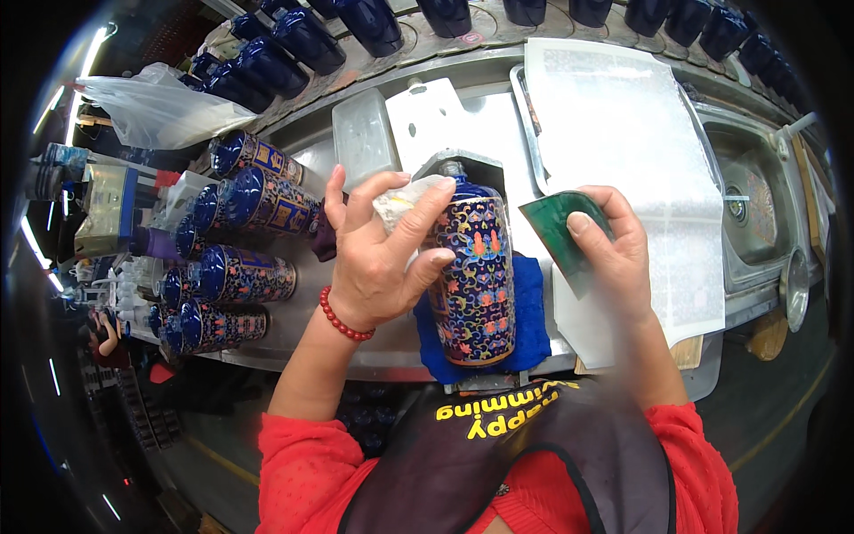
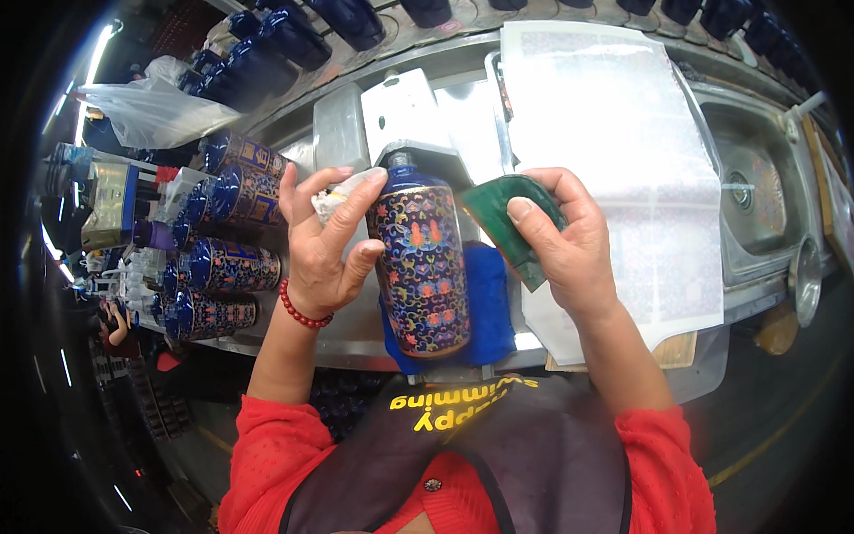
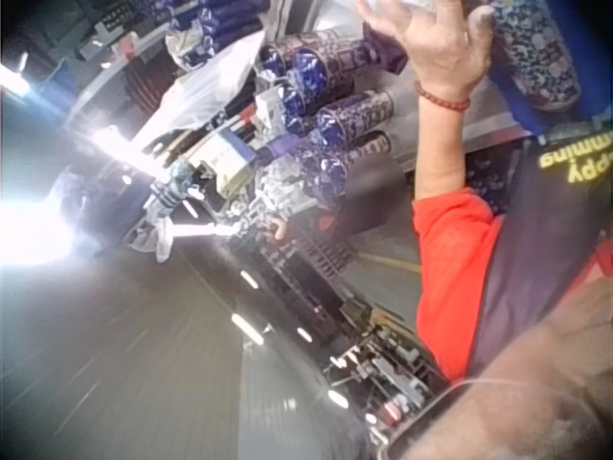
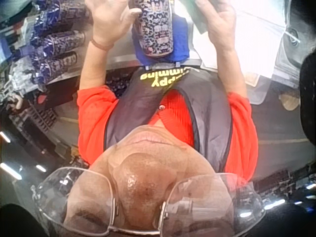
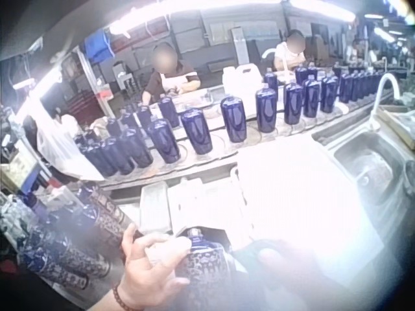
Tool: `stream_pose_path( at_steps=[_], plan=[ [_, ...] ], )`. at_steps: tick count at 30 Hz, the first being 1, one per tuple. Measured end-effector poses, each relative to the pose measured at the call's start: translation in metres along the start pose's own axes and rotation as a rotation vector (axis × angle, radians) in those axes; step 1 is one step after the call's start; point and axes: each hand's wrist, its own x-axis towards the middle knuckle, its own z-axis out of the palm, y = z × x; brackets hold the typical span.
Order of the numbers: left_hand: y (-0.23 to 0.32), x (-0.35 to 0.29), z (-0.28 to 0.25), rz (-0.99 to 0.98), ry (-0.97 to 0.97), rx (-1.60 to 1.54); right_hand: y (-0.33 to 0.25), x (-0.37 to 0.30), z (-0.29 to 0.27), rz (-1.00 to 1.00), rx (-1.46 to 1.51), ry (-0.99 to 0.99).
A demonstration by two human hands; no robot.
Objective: The person applies decorative labels to a blue bottle using a green squeegee tool. They smooth the label onto the bottle, rotate it to align the design, and continue smoothing to remove air bubbles. The person handles multiple labels and bottles on a stainless steel workbench.
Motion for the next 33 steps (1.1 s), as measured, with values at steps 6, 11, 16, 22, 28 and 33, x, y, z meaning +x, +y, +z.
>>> stream_pose_path(
  at_steps=[6,11,16,22,28,33],
  plan=[
    [0.022,0.003,0.006,0.088,-0.147,0.176,0.003,-0.005,-0.006,-0.016,-0.006,-0.016],
    [0.017,-0.016,0.005,-0.014,-0.036,0.037,0.004,-0.009,-0.006,-0.098,-0.008,-0.032],
    [0.034,-0.075,0.021,-0.28,0.129,-0.267,0.004,-0.006,0.014,-0.487,-0.484,-0.14],
    [0.072,-0.116,0.04,-0.399,0.027,-0.208,-0.016,-0.019,0.021,-0.918,-0.688,-0.801],
    [0.076,-0.11,0.023,-0.322,0.01,0.102,-0.017,-0.016,0.027,-0.867,-0.83,-0.46],
    [0.083,-0.103,0.02,-0.297,0.071,0.101,-0.025,-0.032,0.023,-0.626,-0.642,-0.858]
  ],
)
